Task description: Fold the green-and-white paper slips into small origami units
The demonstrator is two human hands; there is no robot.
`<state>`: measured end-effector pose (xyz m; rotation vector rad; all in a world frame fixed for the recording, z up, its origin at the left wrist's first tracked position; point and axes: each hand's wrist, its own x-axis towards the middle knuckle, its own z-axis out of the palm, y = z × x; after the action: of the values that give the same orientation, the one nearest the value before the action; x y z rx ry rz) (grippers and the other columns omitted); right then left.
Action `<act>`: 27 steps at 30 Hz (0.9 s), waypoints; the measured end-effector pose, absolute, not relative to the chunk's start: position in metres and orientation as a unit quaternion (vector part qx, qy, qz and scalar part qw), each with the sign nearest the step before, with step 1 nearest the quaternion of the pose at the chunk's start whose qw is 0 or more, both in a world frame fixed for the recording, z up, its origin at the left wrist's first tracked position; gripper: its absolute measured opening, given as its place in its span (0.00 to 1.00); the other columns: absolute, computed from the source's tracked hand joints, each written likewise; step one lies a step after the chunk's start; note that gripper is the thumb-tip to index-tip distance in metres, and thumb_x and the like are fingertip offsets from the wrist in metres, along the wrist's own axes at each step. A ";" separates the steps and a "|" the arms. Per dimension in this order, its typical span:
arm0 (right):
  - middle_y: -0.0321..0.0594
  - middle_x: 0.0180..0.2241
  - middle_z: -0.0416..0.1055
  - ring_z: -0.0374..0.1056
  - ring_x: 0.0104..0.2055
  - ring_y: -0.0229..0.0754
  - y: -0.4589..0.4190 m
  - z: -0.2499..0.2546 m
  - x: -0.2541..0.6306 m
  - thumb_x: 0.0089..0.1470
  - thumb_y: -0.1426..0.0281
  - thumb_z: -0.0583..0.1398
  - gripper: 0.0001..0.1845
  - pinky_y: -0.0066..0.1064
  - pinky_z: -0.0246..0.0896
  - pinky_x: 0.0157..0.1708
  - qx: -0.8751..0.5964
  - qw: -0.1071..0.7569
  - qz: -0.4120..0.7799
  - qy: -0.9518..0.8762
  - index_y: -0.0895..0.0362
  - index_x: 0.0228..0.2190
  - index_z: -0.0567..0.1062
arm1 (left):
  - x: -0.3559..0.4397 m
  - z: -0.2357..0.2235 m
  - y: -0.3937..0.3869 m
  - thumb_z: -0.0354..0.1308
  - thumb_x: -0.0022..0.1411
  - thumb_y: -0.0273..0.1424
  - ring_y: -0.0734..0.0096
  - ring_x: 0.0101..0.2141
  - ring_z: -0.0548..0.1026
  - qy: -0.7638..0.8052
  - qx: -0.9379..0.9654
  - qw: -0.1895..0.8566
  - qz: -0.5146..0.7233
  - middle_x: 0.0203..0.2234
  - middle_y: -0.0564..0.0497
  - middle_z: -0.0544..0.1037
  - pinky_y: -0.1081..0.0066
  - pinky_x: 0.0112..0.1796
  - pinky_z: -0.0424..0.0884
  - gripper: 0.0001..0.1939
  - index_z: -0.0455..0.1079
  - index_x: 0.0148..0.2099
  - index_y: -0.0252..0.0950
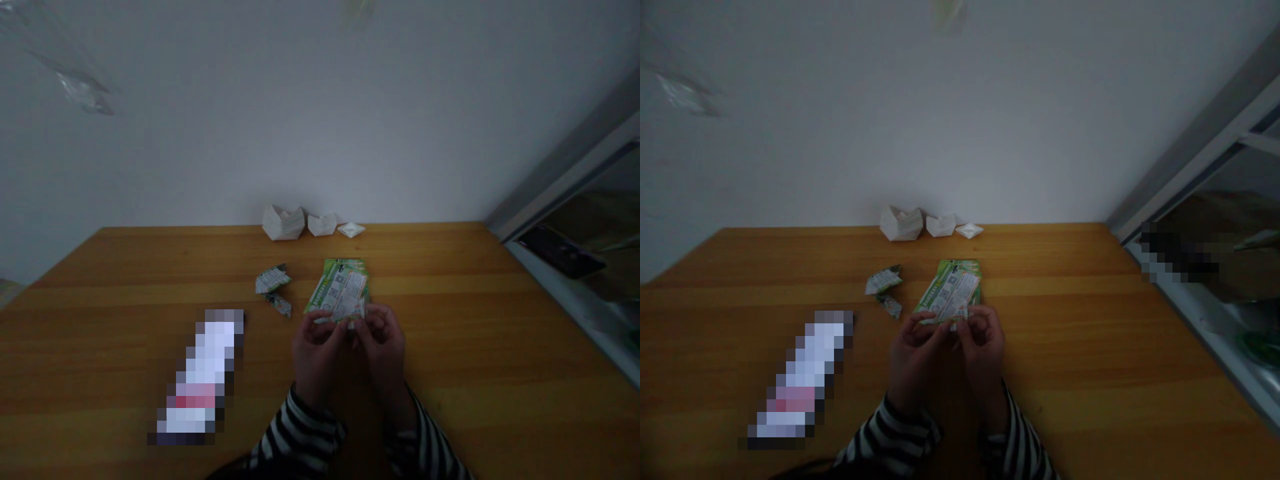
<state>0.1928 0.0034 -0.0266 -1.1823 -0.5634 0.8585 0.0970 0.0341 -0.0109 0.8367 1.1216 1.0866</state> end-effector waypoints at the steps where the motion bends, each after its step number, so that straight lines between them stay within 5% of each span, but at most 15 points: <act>1: 0.27 0.19 0.69 0.64 0.17 0.32 0.003 -0.028 0.193 0.47 0.65 0.66 0.17 0.23 0.60 0.18 -0.527 0.708 0.395 -0.253 0.55 0.37 0.67 | 0.097 -0.012 0.034 0.70 0.45 0.32 0.71 0.23 0.78 0.489 0.361 0.636 0.475 0.20 0.53 0.79 0.75 0.27 0.72 0.20 0.65 0.38 0.35; 7: 0.28 0.18 0.68 0.64 0.16 0.32 0.001 -0.033 0.196 0.50 0.65 0.64 0.12 0.23 0.60 0.18 -0.515 0.706 0.410 -0.263 0.56 0.34 0.68 | 0.095 -0.014 0.034 0.67 0.49 0.33 0.73 0.24 0.76 0.469 0.421 0.618 0.471 0.21 0.54 0.77 0.76 0.28 0.71 0.14 0.69 0.36 0.34; 11: 0.31 0.19 0.72 0.67 0.18 0.33 0.003 -0.030 0.201 0.49 0.65 0.65 0.14 0.24 0.63 0.21 -0.518 0.684 0.442 -0.260 0.57 0.38 0.72 | 0.090 -0.015 0.040 0.67 0.50 0.32 0.76 0.24 0.73 0.446 0.473 0.612 0.450 0.20 0.57 0.74 0.77 0.28 0.69 0.19 0.73 0.46 0.35; 17: 0.34 0.20 0.74 0.68 0.19 0.36 0.006 -0.025 0.207 0.44 0.65 0.67 0.14 0.29 0.67 0.23 -0.516 0.630 0.505 -0.285 0.58 0.34 0.77 | 0.081 -0.017 0.048 0.64 0.52 0.30 0.68 0.30 0.75 0.450 0.526 0.581 0.429 0.26 0.49 0.80 0.71 0.34 0.71 0.05 0.78 0.29 0.33; 21: 0.36 0.23 0.72 0.67 0.25 0.37 0.006 -0.025 0.209 0.45 0.70 0.65 0.03 0.28 0.65 0.26 -0.579 0.619 0.366 -0.384 0.56 0.24 0.79 | 0.078 -0.015 0.049 0.62 0.52 0.28 0.69 0.27 0.75 0.459 0.571 0.512 0.449 0.22 0.52 0.78 0.71 0.33 0.71 0.04 0.76 0.26 0.36; 24: 0.38 0.26 0.70 0.66 0.30 0.39 0.004 -0.021 0.211 0.44 0.72 0.65 0.04 0.28 0.65 0.28 -0.587 0.647 0.232 -0.429 0.55 0.20 0.78 | 0.076 -0.014 0.048 0.63 0.51 0.28 0.68 0.29 0.75 0.447 0.620 0.436 0.476 0.25 0.51 0.77 0.71 0.34 0.71 0.03 0.77 0.26 0.37; 27: 0.37 0.24 0.70 0.66 0.28 0.39 0.002 -0.019 0.210 0.45 0.72 0.65 0.04 0.28 0.65 0.27 -0.585 0.638 0.226 -0.446 0.55 0.21 0.78 | 0.075 -0.013 0.048 0.63 0.52 0.28 0.65 0.34 0.76 0.434 0.641 0.414 0.478 0.31 0.48 0.79 0.68 0.39 0.72 0.03 0.79 0.29 0.38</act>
<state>0.2102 0.0024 -0.0185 -1.3355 -1.0190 0.5149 0.0751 0.0475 -0.0129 1.6120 1.0921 1.2016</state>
